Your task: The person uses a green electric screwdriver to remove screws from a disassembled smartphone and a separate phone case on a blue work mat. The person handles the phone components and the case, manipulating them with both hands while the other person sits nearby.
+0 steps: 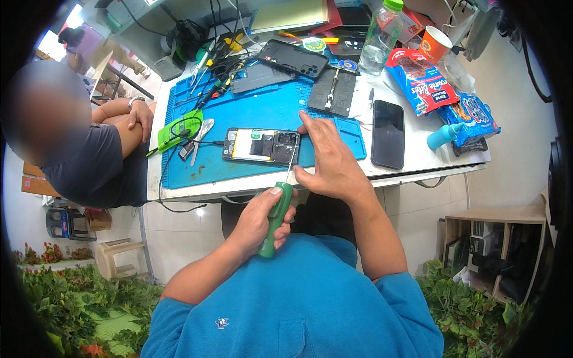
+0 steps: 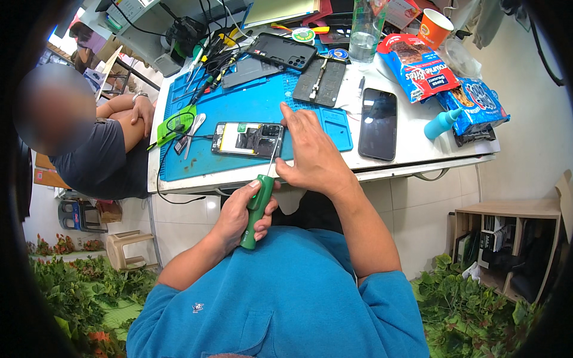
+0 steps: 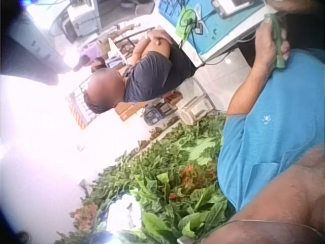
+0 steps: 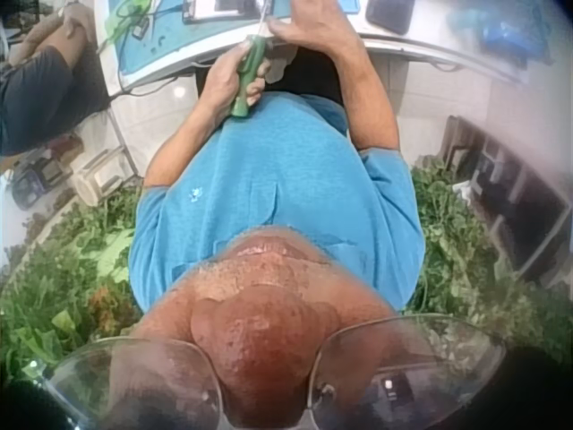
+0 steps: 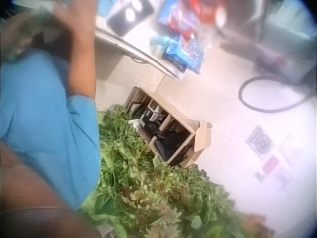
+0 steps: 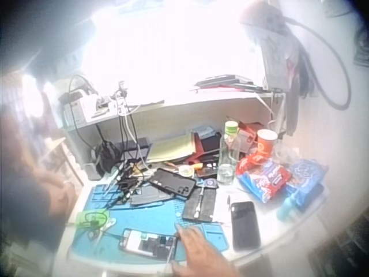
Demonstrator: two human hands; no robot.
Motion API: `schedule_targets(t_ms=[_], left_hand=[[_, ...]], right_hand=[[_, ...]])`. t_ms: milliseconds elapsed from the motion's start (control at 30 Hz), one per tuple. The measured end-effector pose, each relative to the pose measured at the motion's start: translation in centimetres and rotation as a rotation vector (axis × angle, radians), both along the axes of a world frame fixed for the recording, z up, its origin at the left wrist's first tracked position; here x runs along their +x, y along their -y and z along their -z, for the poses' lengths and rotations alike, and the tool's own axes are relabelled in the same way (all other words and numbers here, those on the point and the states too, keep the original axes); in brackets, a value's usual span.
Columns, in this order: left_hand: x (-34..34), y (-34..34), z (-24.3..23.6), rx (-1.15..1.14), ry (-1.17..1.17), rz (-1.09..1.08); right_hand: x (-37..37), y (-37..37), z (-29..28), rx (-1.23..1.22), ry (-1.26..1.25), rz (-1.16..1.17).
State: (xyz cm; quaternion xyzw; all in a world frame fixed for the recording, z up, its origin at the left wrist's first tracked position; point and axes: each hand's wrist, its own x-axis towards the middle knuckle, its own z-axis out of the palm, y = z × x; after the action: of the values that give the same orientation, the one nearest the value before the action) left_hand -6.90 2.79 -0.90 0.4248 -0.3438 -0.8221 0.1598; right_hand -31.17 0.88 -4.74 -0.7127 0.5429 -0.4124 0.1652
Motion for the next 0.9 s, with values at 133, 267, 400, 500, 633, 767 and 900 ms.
schedule_targets(t_ms=[133,267,400,500,633,767,900], left_hand=[[-0.6,0.0,-0.2,0.024,-0.007,0.005],[-0.6,-0.1,-0.2,0.038,0.015,0.004],[-0.7,0.2,0.3,0.050,0.022,0.035],[-0.3,0.2,0.4,0.057,0.020,0.080],[1.2,0.5,-1.0,-0.115,-0.026,0.195],[4.3,2.1,-2.1,-0.320,0.062,0.378],[8.1,3.8,-4.1,-0.828,0.315,0.676]], right_hand=[[0.0,0.0,0.1,0.000,0.010,-0.005],[-0.1,0.0,-0.2,0.002,0.016,-0.020],[-0.4,-0.1,-0.1,0.006,0.020,-0.018],[-0.5,0.2,0.2,-0.002,0.016,-0.026],[-0.8,-0.4,-1.0,-0.121,0.004,-0.071],[-1.8,-1.7,-2.4,-0.070,-0.039,-0.192],[-1.3,-4.2,-8.1,0.127,-0.146,-0.398]])
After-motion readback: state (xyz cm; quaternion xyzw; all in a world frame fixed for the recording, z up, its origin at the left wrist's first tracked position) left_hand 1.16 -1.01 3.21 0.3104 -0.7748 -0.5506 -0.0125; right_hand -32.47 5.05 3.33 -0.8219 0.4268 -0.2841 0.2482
